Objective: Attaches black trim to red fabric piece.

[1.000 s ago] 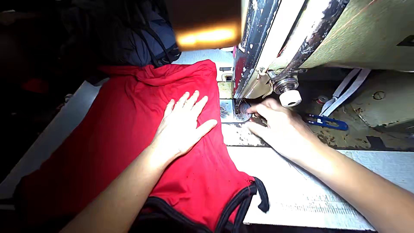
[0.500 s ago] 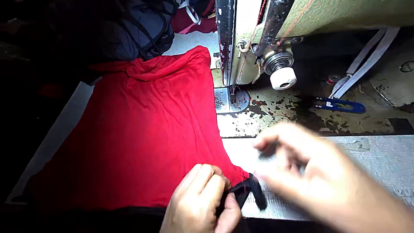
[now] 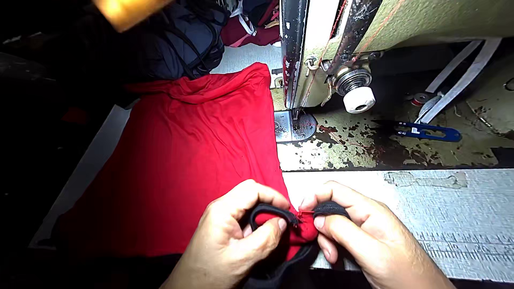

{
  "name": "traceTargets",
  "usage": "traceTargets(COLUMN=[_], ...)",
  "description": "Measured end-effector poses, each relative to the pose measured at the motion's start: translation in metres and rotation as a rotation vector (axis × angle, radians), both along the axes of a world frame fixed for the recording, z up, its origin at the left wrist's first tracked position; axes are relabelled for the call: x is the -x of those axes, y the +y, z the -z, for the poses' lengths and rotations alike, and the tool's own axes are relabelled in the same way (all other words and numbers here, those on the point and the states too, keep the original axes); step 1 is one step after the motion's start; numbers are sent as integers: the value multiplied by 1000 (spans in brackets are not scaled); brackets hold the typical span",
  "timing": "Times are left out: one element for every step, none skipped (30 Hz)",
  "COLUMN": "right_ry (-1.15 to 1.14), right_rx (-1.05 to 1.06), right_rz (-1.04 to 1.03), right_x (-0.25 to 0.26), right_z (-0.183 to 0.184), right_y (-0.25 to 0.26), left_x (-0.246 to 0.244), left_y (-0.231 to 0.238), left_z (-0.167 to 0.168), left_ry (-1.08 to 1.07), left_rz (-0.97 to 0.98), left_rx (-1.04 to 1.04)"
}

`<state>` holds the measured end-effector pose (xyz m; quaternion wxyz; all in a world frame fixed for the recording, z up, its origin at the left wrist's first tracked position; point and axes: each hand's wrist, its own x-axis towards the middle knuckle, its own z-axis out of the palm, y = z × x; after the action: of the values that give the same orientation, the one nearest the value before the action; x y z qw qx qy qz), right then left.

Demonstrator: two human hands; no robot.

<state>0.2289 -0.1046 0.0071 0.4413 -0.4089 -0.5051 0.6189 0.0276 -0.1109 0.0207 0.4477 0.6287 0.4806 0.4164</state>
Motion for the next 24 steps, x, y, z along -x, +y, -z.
traceTargets(right_ry=[-3,-8,-17,-32,-41,-39,-27,-13,-10,-14,-20,-32,-47,-69,-96,-117,-128,-131,-127,-123,-118,-113,-111,-108], right_rx=[-23,-49,-72,-86,-90,-95,-99,-99,-98,-97,-102,-124,-164,-212,-262,-299,-319,-327,-328,-320,-308,-291,-272,-252], right_rz=[9,14,17,24,31,31,26,24,28,28,27,25,29,45,64,77,81,78,70,62,55,51,52,53], right_x=[1,2,3,5,6,7,8,8,9,10,10,10,10,10,10,9,8,7,7,6,6,5,5,6], right_z=[1,2,2,1,0,0,0,0,0,0,0,1,2,3,3,3,3,3,3,2,1,0,-1,-2], right_y=[0,-1,-1,-2,-2,-2,-2,-2,-2,-2,-2,-3,-3,-4,-6,-7,-8,-9,-11,-12,-13,-14,-15,-16], left_x=[0,0,1,1,2,4,5,5,6,6,5,5,5,6,5,4,3,2,1,0,0,0,0,0], left_y=[1,2,2,3,3,3,3,3,2,1,0,-2,-4,-5,-6,-8,-11,-14,-15,-17,-17,-17,-17,-17], left_z=[1,2,2,2,2,3,3,4,4,3,1,0,-1,-2,-2,-3,-2,-1,1,4,7,10,12,14], left_ry=[-1,-9,-24,-38,-51,-62,-70,-75,-83,-92,-95,-84,-50,-2,45,91,150,218,288,349,393,416,424,411], left_rz=[0,-6,-12,-18,-24,-25,-26,-30,-34,-39,-41,-39,-20,9,29,33,24,10,-1,-13,-26,-34,-34,-29], left_rx=[-36,-65,-81,-87,-85,-79,-73,-68,-60,-47,-37,-40,-67,-114,-166,-218,-271,-330,-400,-475,-543,-596,-635,-660])
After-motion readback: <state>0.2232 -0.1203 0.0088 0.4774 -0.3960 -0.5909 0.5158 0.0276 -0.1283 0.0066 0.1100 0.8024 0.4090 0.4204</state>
